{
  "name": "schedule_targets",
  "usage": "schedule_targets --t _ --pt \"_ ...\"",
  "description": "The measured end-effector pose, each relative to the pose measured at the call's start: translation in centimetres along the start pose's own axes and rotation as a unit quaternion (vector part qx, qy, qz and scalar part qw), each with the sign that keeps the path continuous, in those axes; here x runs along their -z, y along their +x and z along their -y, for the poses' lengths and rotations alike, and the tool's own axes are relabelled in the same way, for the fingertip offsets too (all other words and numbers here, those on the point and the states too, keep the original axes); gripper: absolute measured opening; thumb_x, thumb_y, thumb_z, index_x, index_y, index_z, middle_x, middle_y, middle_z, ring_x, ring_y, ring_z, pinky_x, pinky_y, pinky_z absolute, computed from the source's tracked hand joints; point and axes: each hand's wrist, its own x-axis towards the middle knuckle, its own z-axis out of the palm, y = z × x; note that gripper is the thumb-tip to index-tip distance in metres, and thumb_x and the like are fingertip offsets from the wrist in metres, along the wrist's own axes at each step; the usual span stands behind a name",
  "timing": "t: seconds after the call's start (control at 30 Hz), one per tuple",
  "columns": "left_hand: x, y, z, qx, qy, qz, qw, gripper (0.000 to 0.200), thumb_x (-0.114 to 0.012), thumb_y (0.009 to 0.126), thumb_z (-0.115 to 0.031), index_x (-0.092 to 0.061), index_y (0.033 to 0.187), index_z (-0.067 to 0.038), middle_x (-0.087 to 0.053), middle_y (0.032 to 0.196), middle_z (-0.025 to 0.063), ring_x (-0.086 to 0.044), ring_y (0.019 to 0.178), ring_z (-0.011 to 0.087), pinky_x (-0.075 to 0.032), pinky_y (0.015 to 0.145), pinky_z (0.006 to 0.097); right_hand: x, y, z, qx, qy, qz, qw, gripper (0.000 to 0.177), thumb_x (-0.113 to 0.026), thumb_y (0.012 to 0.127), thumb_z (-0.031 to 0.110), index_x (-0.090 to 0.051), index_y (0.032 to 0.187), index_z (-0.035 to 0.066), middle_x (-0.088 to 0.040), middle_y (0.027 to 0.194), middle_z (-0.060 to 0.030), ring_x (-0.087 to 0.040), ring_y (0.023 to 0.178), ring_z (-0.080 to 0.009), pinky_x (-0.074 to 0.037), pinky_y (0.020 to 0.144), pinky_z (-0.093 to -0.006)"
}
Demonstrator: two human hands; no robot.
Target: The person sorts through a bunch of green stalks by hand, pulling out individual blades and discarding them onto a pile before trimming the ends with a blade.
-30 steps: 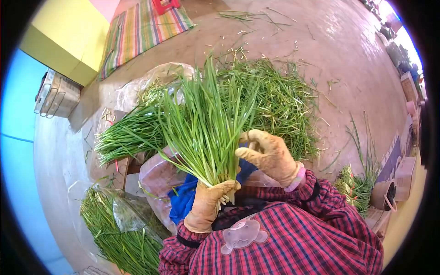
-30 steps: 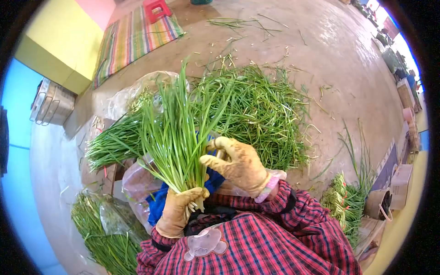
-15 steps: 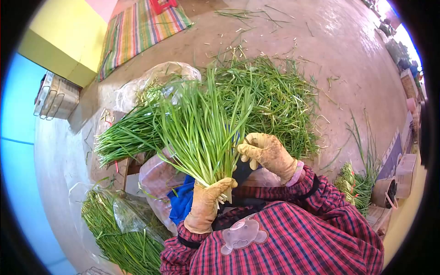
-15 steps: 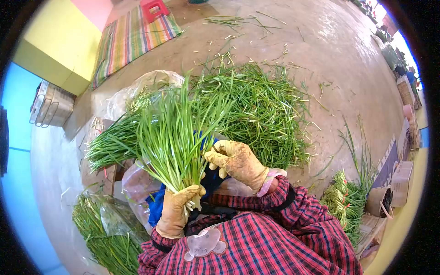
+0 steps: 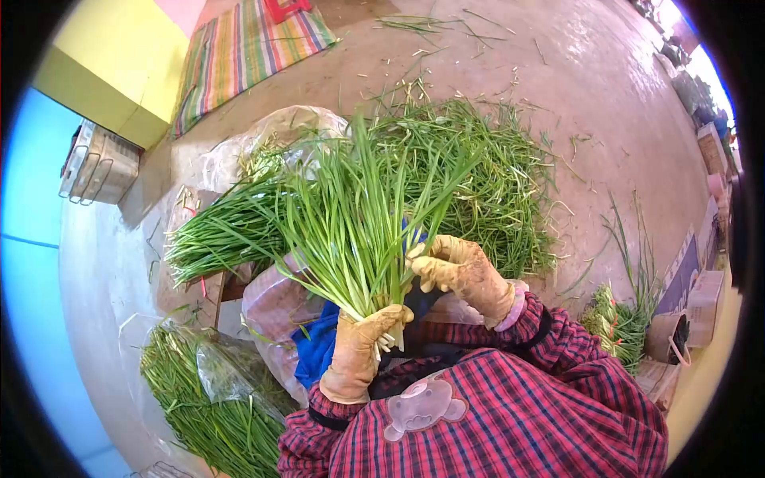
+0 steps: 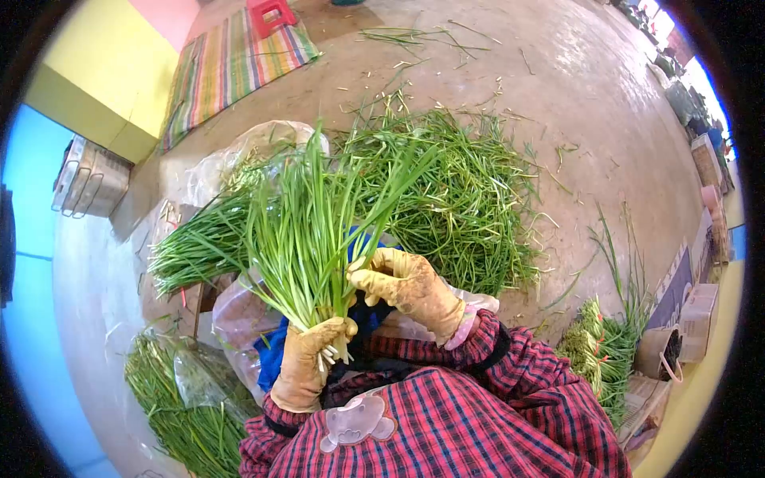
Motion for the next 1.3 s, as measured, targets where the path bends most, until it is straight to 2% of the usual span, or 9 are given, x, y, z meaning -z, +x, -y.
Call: schedule_targets --t 0.4,0.47,0.5,0.53,0.6,0.77,0.93,1.07,1.3 --pt "-0.3 0.0 -0.1 -0.017 0.002 0.006 1.0 0.043 -0.067 0.083 0.0 -0.055 0.124 0.001 -0.067 0.111 0.0176 -0.068 0.08 0.0189 -0.055 0.071 0.0283 0.4 -0.1 -0.7 0.017 -0.136 -0.114 0.984 0.017 -0.069 0.09 0.02 -0.067 0.092 0.004 -0.059 0.077 0.0008 -0.055 0.065 -0.0062 -0.046 0.059 -0.0234" --pt "-0.6 0.0 -0.1 -0.019 0.004 0.001 1.0 0.041 -0.068 0.083 -0.001 -0.056 0.122 0.001 -0.067 0.109 0.0164 -0.068 0.079 0.0185 -0.055 0.07 0.028 0.7 0.6 -1.5 0.262 -0.172 -0.114 0.943 0.017 -0.072 0.086 0.018 -0.067 0.096 0.005 -0.057 0.079 -0.0009 -0.056 0.07 -0.0082 -0.047 0.063 -0.0244" --pt "-0.7 0.0 0.0 -0.021 0.006 -0.004 1.0 0.039 -0.068 0.083 -0.001 -0.057 0.12 0.001 -0.068 0.107 0.0152 -0.068 0.078 0.0181 -0.055 0.069 0.0276 0.8 -0.4 0.1 0.251 -0.301 -0.086 0.916 0.024 -0.076 0.08 0.019 -0.068 0.101 0.009 -0.057 0.085 -0.0041 -0.059 0.078 -0.0152 -0.049 0.069 -0.029" --pt "-0.6 0.0 0.0 -0.019 0.007 -0.003 1.0 0.039 -0.068 0.083 -0.001 -0.057 0.12 0.001 -0.068 0.107 0.0152 -0.068 0.078 0.0181 -0.055 0.069 0.0276 0.7 -0.2 0.3 0.25 -0.301 -0.088 0.916 0.024 -0.076 0.08 0.019 -0.068 0.101 0.009 -0.057 0.085 -0.0041 -0.059 0.078 -0.0152 -0.049 0.069 -0.029" --pt "-0.3 -0.2 0.1 -0.003 0.036 -0.017 0.999 0.035 -0.069 0.083 0.0 -0.059 0.116 0.0 -0.068 0.101 0.0118 -0.068 0.078 0.0175 -0.055 0.069 0.0275 0.4 0.2 0.6 0.324 -0.46 -0.028 0.826 0.028 -0.077 0.077 0.023 -0.068 0.102 0.013 -0.059 0.09 -0.006 -0.06 0.084 -0.0236 -0.05 0.074 -0.0338" --pt "-0.2 -0.3 -0.3 0.003 0.029 -0.011 1.0 0.034 -0.069 0.083 0.001 -0.059 0.115 0.0 -0.067 0.097 0.0084 -0.067 0.079 0.0175 -0.055 0.069 0.028 1.1 1.6 0.9 0.275 -0.46 0.099 0.838 0.02 -0.072 0.078 0.024 -0.066 0.094 0.013 -0.059 0.093 -0.007 -0.059 0.091 -0.0278 -0.05 0.077 -0.0377" --pt "0.3 -0.1 -0.5 0.017 0.022 -0.001 1.0 0.037 -0.069 0.082 0.002 -0.057 0.118 0.0 -0.067 0.098 0.0082 -0.067 0.079 0.0176 -0.055 0.07 0.0278 1.0 2.3 0.4 0.287 -0.467 0.122 0.828 0.014 -0.068 0.081 0.022 -0.062 0.086 0.01 -0.057 0.09 -0.0075 -0.06 0.088 -0.0292 -0.05 0.075 -0.0397" --pt "0.4 -0.1 -0.5 0.023 0.028 -0.004 0.999 0.043 -0.07 0.081 0.0 -0.055 0.122 0.001 -0.067 0.105 0.0118 -0.067 0.08 0.0179 -0.055 0.072 0.0276 1.1 2.4 -0.6 0.331 -0.507 0.101 0.789 0.015 -0.066 0.083 0.022 -0.06 0.088 0.01 -0.056 0.089 -0.0076 -0.06 0.085 -0.0286 -0.051 0.071 -0.039" --pt "0.3 -0.3 -0.7 0.002 0.01 0.015 1.0 0.05 -0.073 0.079 -0.005 -0.054 0.124 0.003 -0.066 0.111 0.0169 -0.067 0.077 0.0179 -0.055 0.068 0.0252 6.5 2.8 1.0 0.337 -0.561 -0.185 0.733 0.01 -0.064 0.086 0.019 -0.059 0.091 0.011 -0.056 0.091 -0.0097 -0.06 0.08 -0.0304 -0.051 0.068 -0.0399"
